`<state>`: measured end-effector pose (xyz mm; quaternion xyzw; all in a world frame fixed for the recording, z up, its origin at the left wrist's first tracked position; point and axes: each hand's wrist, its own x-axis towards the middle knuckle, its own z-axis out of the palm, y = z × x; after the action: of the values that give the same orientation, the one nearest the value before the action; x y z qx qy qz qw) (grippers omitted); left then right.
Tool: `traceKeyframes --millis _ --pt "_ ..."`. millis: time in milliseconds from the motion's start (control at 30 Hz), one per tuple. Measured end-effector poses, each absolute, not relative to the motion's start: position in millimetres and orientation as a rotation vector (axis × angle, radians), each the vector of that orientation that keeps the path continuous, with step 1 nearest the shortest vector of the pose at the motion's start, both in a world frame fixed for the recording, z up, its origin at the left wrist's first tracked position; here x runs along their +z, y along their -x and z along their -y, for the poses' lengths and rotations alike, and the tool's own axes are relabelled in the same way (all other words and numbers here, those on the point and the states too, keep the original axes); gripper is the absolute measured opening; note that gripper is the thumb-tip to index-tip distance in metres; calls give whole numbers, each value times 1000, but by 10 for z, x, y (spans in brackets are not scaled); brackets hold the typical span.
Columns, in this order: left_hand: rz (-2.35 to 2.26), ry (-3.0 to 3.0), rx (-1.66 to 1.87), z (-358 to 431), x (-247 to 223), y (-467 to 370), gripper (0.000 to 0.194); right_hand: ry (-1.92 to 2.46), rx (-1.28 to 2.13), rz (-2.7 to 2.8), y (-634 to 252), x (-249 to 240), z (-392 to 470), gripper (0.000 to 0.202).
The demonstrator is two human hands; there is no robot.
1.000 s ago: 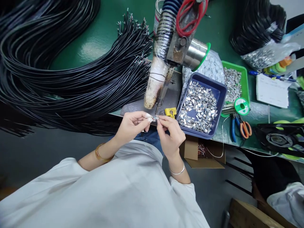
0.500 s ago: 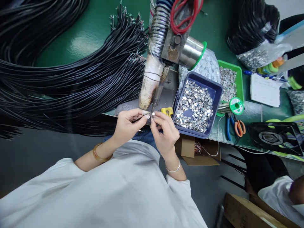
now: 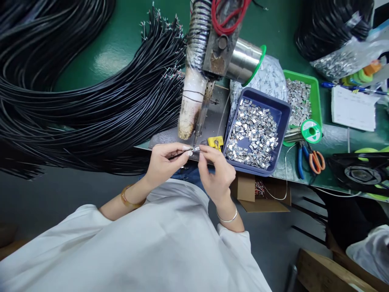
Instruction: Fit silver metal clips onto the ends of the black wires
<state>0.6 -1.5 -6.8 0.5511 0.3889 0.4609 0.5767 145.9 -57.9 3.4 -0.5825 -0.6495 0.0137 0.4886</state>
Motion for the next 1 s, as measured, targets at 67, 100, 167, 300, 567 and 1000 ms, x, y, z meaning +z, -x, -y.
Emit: traceKeyframes --millis 67,100,167,300,567,1000 --pt "-860 -1243 1015 24 -62 1 11 1427 -21 1533 -1497 60 611 17" --pt "-836 -1240 987 31 -64 8 12 1440 -76 1562 -1508 80 621 18" --pt "-823 -1294 960 50 -77 25 14 1472 -165 1723 -1508 124 626 18" --pt "-878 -1523 1033 82 -110 63 12 1539 -113 1880 -1445 160 593 1" --pt "-729 -1320 963 90 -94 102 15 1557 509 1445 -1439 80 600 14" --pt "-781 -1023 1073 -25 -82 -30 9 1386 11 1542 -1419 -80 565 17"
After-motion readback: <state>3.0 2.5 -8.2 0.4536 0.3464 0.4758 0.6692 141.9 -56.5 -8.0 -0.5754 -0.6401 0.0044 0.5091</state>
